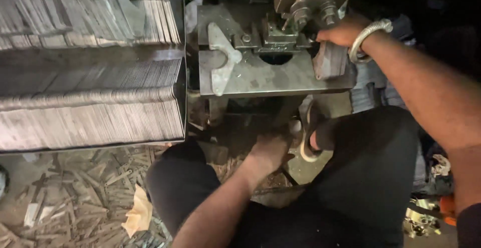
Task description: Manually place and stamp metal blanks using a fabrication machine.
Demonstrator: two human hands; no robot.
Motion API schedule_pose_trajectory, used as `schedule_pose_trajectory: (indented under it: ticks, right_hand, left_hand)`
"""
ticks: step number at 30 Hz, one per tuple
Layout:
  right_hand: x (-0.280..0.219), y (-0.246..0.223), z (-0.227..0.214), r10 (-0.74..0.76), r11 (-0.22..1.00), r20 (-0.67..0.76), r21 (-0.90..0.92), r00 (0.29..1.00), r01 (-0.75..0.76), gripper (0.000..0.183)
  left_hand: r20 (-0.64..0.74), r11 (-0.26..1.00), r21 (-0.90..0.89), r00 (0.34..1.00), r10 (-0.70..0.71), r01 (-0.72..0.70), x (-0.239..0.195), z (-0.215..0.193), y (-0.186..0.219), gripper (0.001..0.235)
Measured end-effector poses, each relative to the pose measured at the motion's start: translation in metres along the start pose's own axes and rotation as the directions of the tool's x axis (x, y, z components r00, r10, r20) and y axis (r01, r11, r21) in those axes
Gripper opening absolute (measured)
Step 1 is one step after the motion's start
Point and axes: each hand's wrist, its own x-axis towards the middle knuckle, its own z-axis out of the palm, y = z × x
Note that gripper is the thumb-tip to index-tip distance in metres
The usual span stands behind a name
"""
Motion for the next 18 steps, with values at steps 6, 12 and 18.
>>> schedule_pose_trajectory:
  ticks: [6,12,18]
  right_hand:
    - [0.029,0.030,0.027,-0.091,0.996,-0.174,0.011,0.981,0.094,0.094]
    - [0.004,0.005,0.017,-0.200,0.980,-0.157,-0.050,0.967,0.195,0.076]
    - [-0.017,0.003,0.016,-0.043,0.977,-0.303,0.185,0.952,0.103,0.088]
  left_hand:
    - [0.185,0.992,0.035,0.975,-0.122,0.117,0.022,0.014,-0.001,0.040]
    - [-0.038,0.980,0.173,0.995,-0.095,0.100,0.055,0.094,-0.055,0.032]
    - [0.290,0.970,0.203,0.938,-0.191,0.135,0.059,0.041,-0.051,0.038]
